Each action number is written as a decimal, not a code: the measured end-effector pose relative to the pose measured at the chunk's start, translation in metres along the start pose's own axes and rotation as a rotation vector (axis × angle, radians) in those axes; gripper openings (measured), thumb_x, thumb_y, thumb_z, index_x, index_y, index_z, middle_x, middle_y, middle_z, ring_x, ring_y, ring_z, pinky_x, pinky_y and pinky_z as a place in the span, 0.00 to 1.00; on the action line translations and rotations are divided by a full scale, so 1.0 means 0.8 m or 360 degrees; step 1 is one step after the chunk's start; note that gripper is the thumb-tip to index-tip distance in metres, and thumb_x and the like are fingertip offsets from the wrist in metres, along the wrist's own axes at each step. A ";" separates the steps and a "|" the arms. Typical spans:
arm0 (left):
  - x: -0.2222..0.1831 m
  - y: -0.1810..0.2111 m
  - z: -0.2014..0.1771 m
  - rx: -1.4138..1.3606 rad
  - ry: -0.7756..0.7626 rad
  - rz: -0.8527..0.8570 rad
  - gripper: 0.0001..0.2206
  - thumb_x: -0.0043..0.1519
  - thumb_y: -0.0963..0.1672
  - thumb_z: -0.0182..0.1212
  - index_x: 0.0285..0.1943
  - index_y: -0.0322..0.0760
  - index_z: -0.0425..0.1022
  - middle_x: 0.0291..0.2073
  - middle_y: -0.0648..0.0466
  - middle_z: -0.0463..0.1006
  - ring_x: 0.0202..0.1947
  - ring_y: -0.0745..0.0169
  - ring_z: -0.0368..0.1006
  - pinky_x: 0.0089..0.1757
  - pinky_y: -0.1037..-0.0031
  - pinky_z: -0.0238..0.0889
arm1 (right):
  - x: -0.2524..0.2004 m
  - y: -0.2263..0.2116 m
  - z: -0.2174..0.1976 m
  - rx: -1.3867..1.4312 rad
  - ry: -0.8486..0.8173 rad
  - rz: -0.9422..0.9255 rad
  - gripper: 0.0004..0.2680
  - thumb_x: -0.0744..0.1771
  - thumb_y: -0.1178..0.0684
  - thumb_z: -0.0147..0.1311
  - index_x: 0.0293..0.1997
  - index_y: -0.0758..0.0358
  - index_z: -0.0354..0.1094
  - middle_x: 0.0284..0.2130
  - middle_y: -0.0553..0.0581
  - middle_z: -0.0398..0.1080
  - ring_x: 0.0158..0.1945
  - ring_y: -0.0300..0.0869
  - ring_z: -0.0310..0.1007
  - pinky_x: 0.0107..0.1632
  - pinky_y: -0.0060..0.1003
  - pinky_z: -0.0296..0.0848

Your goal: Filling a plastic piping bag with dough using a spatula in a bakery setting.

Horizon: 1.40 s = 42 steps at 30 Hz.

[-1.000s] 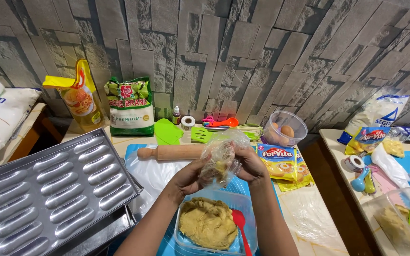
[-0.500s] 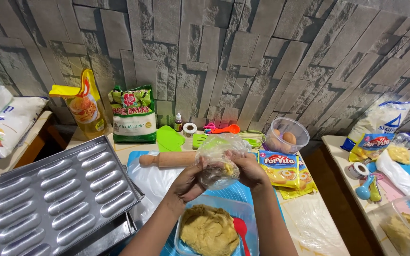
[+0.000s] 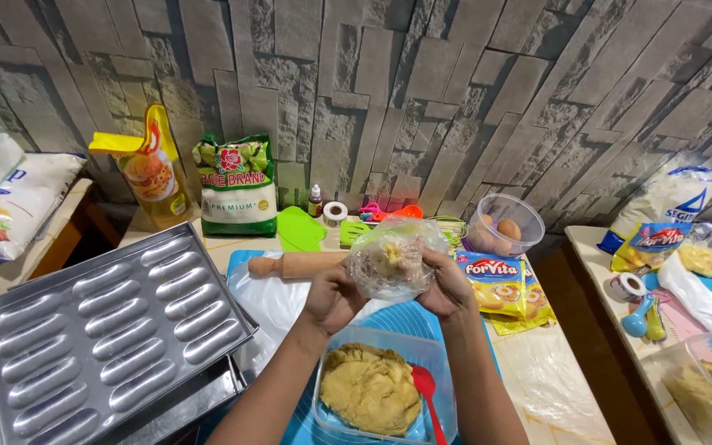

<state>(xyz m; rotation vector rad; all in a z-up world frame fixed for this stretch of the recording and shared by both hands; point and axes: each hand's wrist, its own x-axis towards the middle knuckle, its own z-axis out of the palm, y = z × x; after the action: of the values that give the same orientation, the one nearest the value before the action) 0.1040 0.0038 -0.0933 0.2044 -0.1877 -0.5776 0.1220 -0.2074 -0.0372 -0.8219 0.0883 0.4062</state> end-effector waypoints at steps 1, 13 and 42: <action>0.001 -0.002 -0.003 -0.0007 0.0004 0.0001 0.20 0.57 0.37 0.47 0.58 0.36 0.77 0.50 0.46 0.80 0.54 0.40 0.76 0.62 0.46 0.58 | -0.007 0.002 0.010 -0.0002 0.0004 0.0006 0.15 0.71 0.47 0.48 0.55 0.70 0.72 0.47 0.67 0.76 0.49 0.55 0.79 0.55 0.59 0.75; -0.015 -0.006 0.020 0.0350 0.0019 0.0078 0.28 0.56 0.36 0.58 0.69 0.41 0.68 0.54 0.44 0.79 0.49 0.51 0.78 0.56 0.49 0.68 | -0.030 0.018 0.031 -0.0148 0.0068 -0.0288 0.15 0.68 0.55 0.51 0.60 0.71 0.63 0.49 0.68 0.74 0.49 0.57 0.78 0.50 0.57 0.78; 0.027 -0.008 -0.135 0.0253 0.0022 0.0440 0.26 0.62 0.37 0.53 0.73 0.35 0.61 0.58 0.42 0.74 0.57 0.52 0.72 0.60 0.61 0.61 | -0.121 0.057 0.130 -0.3201 -0.0628 -0.1753 0.05 0.66 0.66 0.51 0.38 0.62 0.69 0.30 0.56 0.67 0.31 0.51 0.64 0.36 0.43 0.61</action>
<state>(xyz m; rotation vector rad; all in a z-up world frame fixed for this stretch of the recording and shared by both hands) 0.1430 0.0013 -0.1961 0.3305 -0.2442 -0.2863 0.0068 -0.1345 0.0244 -2.4847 -1.3078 -0.6274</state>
